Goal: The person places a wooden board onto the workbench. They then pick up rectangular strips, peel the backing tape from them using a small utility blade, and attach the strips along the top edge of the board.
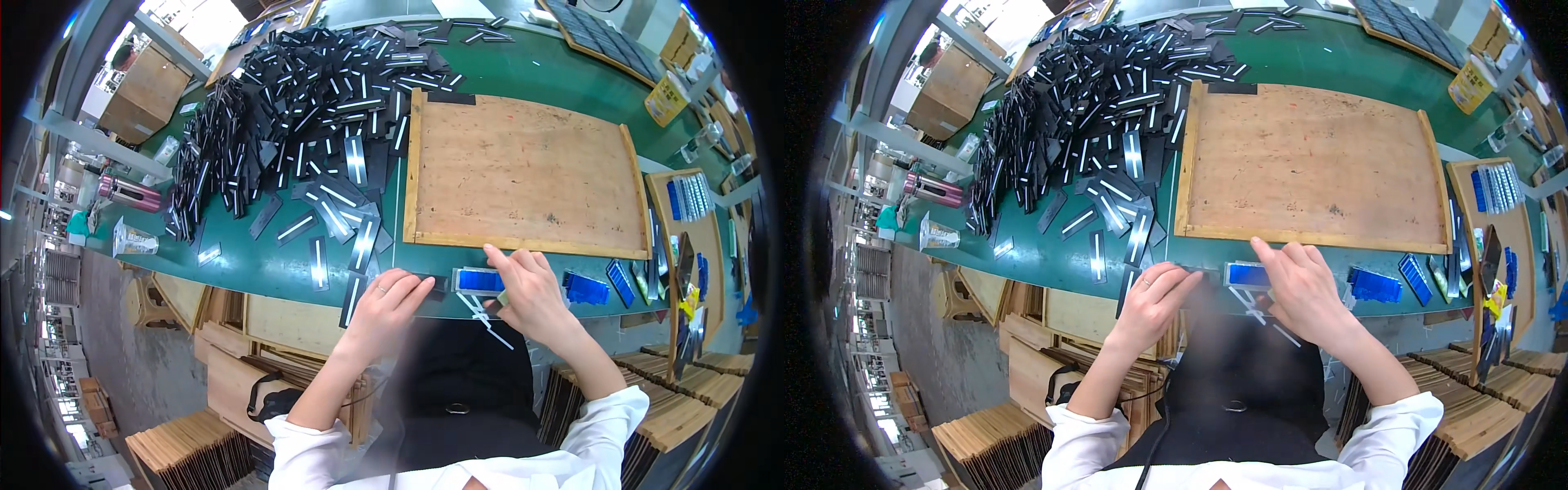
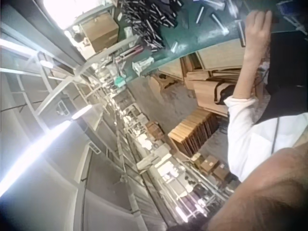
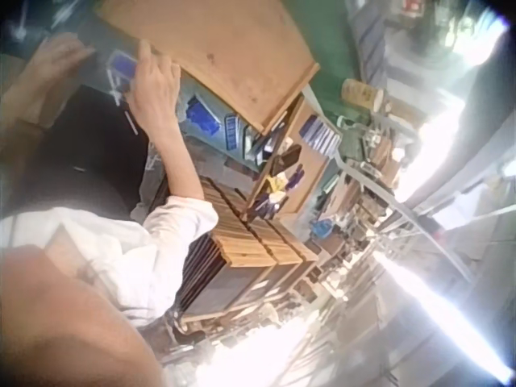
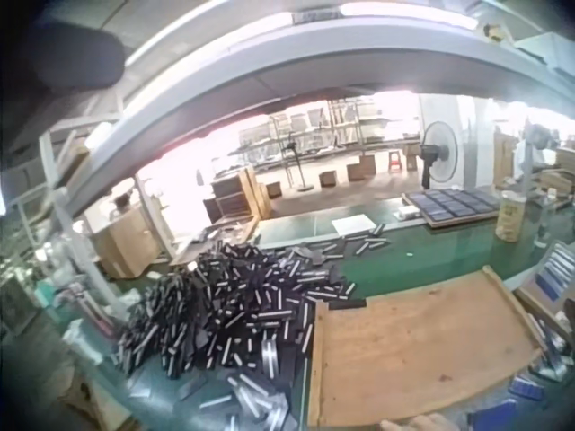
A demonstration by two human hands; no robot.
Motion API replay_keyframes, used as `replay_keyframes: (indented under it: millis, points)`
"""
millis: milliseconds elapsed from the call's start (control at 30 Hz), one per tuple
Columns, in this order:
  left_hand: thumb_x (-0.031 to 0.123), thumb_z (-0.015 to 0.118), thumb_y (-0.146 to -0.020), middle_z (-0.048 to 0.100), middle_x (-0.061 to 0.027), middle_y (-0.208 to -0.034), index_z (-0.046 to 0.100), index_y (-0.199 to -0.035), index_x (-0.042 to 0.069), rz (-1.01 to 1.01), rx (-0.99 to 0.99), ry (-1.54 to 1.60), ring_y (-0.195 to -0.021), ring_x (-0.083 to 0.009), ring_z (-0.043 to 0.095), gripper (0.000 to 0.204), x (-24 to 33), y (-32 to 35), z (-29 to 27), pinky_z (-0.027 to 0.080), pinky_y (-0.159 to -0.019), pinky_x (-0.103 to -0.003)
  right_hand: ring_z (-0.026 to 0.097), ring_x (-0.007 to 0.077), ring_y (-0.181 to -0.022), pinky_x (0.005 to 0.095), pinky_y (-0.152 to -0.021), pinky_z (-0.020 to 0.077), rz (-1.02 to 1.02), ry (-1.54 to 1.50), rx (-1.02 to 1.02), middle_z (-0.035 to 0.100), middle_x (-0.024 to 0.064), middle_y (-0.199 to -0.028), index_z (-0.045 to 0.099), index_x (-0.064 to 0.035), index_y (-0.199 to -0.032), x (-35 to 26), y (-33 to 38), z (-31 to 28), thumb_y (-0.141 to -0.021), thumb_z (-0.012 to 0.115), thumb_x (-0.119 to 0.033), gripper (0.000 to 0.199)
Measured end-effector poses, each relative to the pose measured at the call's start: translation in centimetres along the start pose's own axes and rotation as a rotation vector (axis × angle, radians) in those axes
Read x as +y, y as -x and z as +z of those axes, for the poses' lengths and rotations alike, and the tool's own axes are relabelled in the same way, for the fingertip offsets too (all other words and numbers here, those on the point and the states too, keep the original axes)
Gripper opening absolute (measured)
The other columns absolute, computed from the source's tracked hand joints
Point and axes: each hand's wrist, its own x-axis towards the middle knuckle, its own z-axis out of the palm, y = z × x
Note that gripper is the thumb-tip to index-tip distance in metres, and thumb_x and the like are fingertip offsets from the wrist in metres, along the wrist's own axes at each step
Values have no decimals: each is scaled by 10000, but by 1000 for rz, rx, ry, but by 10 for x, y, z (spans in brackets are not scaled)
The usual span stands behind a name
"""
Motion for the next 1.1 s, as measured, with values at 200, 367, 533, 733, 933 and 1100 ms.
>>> replay_keyframes:
  millis: [200,367,533,733,933,1100]
  points:
    - [58,694,-684,610,-55,-960,715,-973,40,-27,131,136,-932,-234,618,290,11,27,-8,519,-837,-357,553,375,-1023,414,-896,452,137,-319,39,575,174,-1054,566,14,-1097,-15,6,-23,-791,662,5,321]
    - [87,720,-741,611,-25,-986,723,-996,106,82,206,113,-973,-209,607,256,50,15,-22,498,-882,-383,643,251,-854,337,-761,499,219,-792,-206,661,135,-898,659,-6,-1014,-35,-1,-7,-929,615,-155,176]
    - [52,732,-734,548,-156,-1208,625,-1214,46,-190,288,-83,-950,-272,563,492,66,25,-20,466,-864,-342,444,2,-629,202,-562,376,453,-1178,-412,545,-93,-657,706,-17,-878,-33,0,-6,-910,709,-157,143]
    - [10,692,-856,554,-183,-1311,283,-1494,35,-827,130,1726,-1163,-211,569,758,67,32,-17,461,-980,-329,506,62,-613,262,-583,436,363,-998,-399,631,1,-710,690,-9,-871,-33,9,-1,-900,708,-156,151]
    - [-71,636,-874,580,-158,-1286,434,-1382,-2,-776,99,1677,-1202,-213,558,550,61,37,-14,463,-1009,-359,660,304,-589,360,-525,499,78,-233,-190,625,120,-656,386,41,-1326,-40,4,-6,-837,756,-325,714]
    - [-133,622,-849,600,-138,-1261,490,-1319,-5,-809,107,1465,-1197,-219,565,505,63,29,-7,464,-1012,-357,655,268,-540,342,-498,512,-75,-191,-62,621,84,-619,477,48,-1265,-33,14,9,-768,787,-459,774]
